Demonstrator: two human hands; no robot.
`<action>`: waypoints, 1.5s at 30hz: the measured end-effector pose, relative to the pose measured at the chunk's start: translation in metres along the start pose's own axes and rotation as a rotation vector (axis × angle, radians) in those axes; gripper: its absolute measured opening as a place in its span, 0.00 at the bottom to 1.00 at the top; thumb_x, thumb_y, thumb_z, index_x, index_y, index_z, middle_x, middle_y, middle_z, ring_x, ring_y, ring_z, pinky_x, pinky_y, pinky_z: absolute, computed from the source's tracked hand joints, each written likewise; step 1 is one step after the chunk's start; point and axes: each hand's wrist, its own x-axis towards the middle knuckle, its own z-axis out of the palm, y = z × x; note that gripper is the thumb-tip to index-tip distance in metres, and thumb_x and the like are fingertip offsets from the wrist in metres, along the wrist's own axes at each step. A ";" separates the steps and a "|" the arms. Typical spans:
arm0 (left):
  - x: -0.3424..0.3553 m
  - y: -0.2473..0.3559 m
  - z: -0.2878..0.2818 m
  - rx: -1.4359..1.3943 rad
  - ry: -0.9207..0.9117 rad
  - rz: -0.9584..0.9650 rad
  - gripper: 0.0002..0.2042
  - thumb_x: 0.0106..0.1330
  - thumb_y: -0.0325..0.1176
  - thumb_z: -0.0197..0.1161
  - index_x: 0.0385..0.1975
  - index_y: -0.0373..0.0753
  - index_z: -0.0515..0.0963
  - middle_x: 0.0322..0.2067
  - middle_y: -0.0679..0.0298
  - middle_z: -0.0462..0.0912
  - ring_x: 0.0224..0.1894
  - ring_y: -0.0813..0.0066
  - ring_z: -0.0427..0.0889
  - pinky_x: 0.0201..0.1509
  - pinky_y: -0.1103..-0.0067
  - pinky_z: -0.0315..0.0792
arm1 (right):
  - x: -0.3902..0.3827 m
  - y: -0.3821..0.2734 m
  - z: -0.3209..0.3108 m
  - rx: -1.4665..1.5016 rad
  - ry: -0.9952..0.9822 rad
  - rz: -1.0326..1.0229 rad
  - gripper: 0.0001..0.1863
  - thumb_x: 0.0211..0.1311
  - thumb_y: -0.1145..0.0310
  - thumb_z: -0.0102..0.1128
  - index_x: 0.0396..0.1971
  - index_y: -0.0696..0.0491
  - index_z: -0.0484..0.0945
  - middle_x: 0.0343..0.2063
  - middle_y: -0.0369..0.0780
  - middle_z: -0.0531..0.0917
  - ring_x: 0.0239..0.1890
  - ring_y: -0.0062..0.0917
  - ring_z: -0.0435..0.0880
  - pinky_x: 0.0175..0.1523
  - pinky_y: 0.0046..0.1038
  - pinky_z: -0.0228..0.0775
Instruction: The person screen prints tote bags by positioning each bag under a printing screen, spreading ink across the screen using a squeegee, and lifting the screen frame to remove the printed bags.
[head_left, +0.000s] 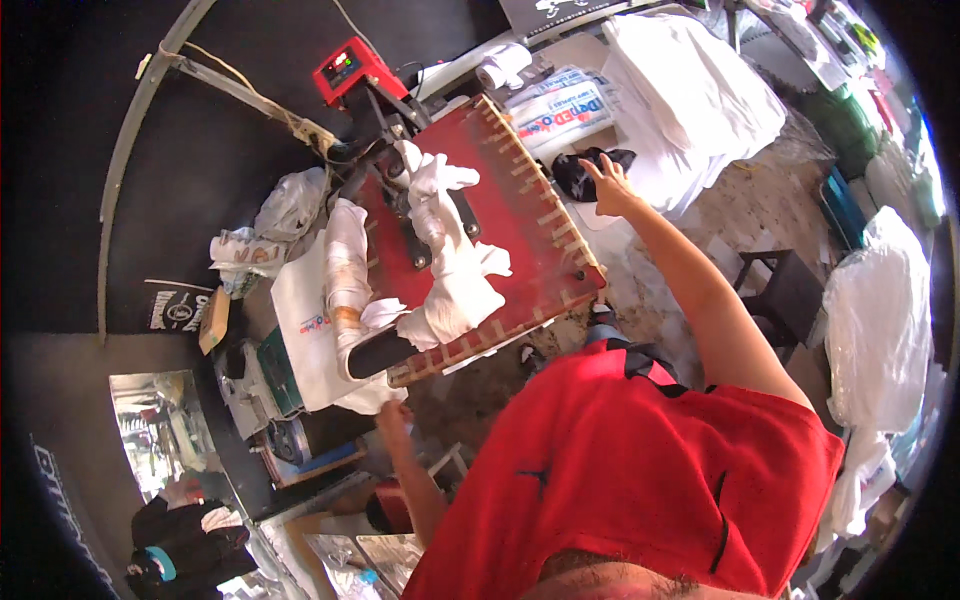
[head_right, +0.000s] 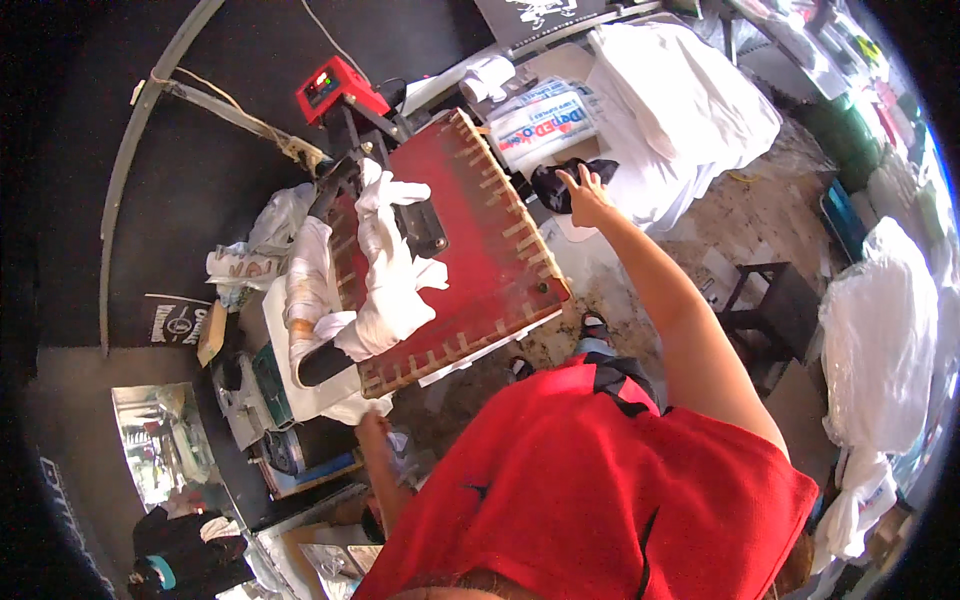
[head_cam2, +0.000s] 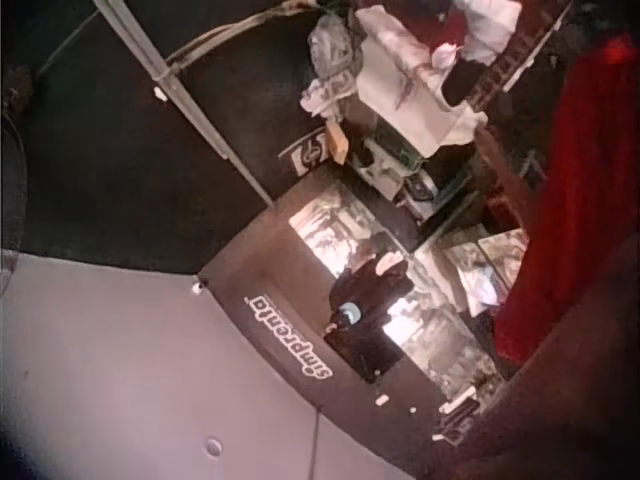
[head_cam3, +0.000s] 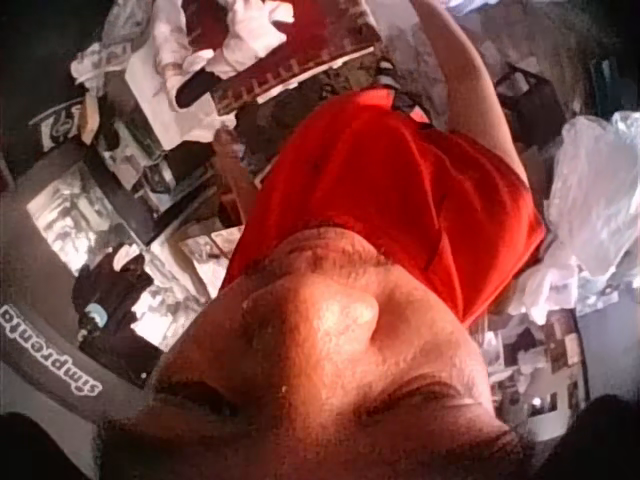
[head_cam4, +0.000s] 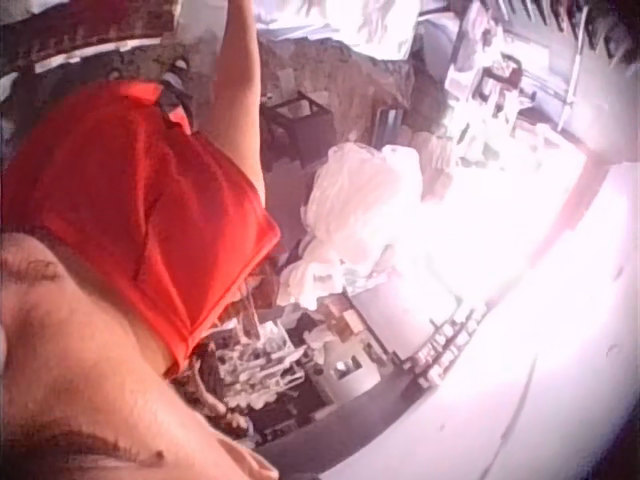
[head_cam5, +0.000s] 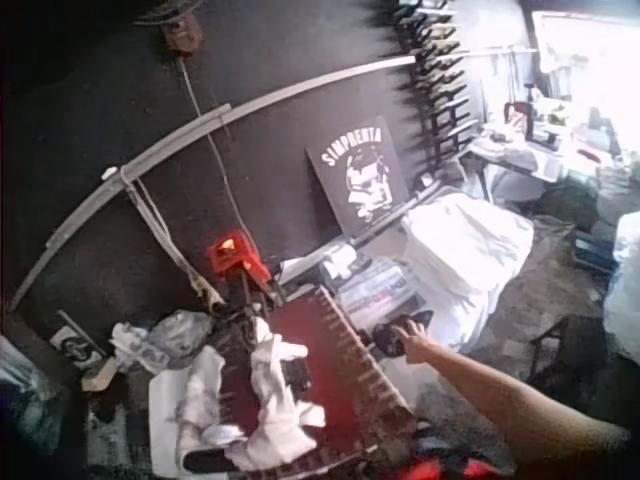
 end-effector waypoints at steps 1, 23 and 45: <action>-0.024 0.008 0.029 0.159 -0.156 0.032 0.15 0.66 0.44 0.62 0.27 0.36 0.78 0.20 0.68 0.75 0.21 0.81 0.73 0.24 0.80 0.68 | 0.002 0.004 0.002 0.008 0.001 0.011 0.62 0.35 0.61 0.80 0.72 0.30 0.47 0.71 0.56 0.46 0.67 0.63 0.55 0.64 0.58 0.60; -0.137 0.126 0.251 0.219 -1.576 0.190 0.18 0.74 0.37 0.51 0.58 0.35 0.71 0.52 0.60 0.78 0.55 0.74 0.75 0.62 0.76 0.66 | -0.132 0.013 -0.019 2.197 0.238 0.445 0.21 0.56 0.73 0.60 0.51 0.59 0.73 0.46 0.45 0.82 0.46 0.32 0.84 0.52 0.35 0.77; -0.184 0.167 0.330 -0.041 -1.461 0.658 0.22 0.56 0.30 0.75 0.49 0.36 0.74 0.45 0.65 0.79 0.47 0.74 0.77 0.55 0.77 0.70 | -0.279 -0.091 -0.037 2.174 -0.497 0.313 0.34 0.70 0.42 0.47 0.64 0.53 0.64 0.60 0.45 0.72 0.58 0.47 0.75 0.60 0.50 0.69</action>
